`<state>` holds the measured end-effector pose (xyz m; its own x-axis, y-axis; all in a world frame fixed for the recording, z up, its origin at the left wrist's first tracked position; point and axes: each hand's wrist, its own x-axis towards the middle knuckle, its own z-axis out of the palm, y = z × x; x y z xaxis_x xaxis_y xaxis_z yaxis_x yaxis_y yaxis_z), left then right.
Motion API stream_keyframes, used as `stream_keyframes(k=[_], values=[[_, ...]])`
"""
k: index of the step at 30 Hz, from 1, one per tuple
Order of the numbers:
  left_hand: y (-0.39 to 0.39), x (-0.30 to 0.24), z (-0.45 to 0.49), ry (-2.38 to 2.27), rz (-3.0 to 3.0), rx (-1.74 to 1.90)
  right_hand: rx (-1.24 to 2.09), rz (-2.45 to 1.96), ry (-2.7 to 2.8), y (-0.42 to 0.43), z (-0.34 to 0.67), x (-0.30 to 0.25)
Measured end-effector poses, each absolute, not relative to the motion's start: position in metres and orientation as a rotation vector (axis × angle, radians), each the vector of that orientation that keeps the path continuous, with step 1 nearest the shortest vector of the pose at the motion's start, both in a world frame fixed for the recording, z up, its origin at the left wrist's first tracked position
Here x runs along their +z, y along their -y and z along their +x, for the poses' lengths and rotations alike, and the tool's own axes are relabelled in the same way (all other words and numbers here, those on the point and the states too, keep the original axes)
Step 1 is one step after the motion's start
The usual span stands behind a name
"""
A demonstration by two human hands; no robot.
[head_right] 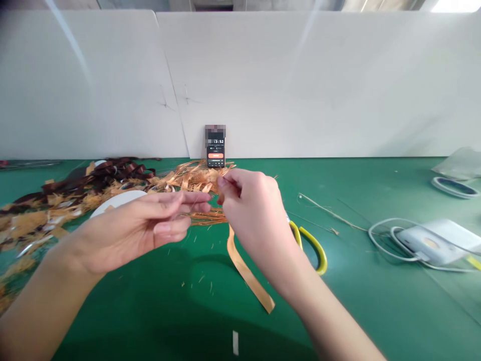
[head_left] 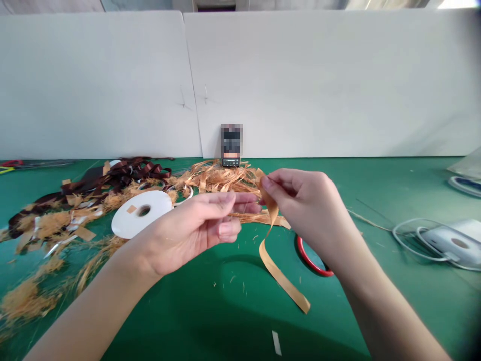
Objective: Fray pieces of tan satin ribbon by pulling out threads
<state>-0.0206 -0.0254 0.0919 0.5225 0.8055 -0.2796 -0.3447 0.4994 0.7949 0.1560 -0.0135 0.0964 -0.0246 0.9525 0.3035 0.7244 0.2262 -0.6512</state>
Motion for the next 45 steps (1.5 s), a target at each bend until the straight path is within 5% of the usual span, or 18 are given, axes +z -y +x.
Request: stream_keyframes(k=[11, 20, 31, 45], values=[[0.012, 0.078, -0.021, -0.768, 0.959, 1.085, 0.445, -1.499, 1.914, 0.013, 0.158, 0.088], [0.002, 0.082, -0.025, -1.074, 1.196, 1.397, 0.963, -1.375, 1.913, 0.009, 0.153, 0.080], [0.013, 0.071, -0.019, -1.240, 1.465, 1.859, 1.152, -1.267, 1.750, 0.001, 0.151, 0.064], [0.027, -0.039, -0.001, -1.245, 1.884, 1.062, 1.429, -0.948, 1.388, 0.024, 0.143, 0.020]])
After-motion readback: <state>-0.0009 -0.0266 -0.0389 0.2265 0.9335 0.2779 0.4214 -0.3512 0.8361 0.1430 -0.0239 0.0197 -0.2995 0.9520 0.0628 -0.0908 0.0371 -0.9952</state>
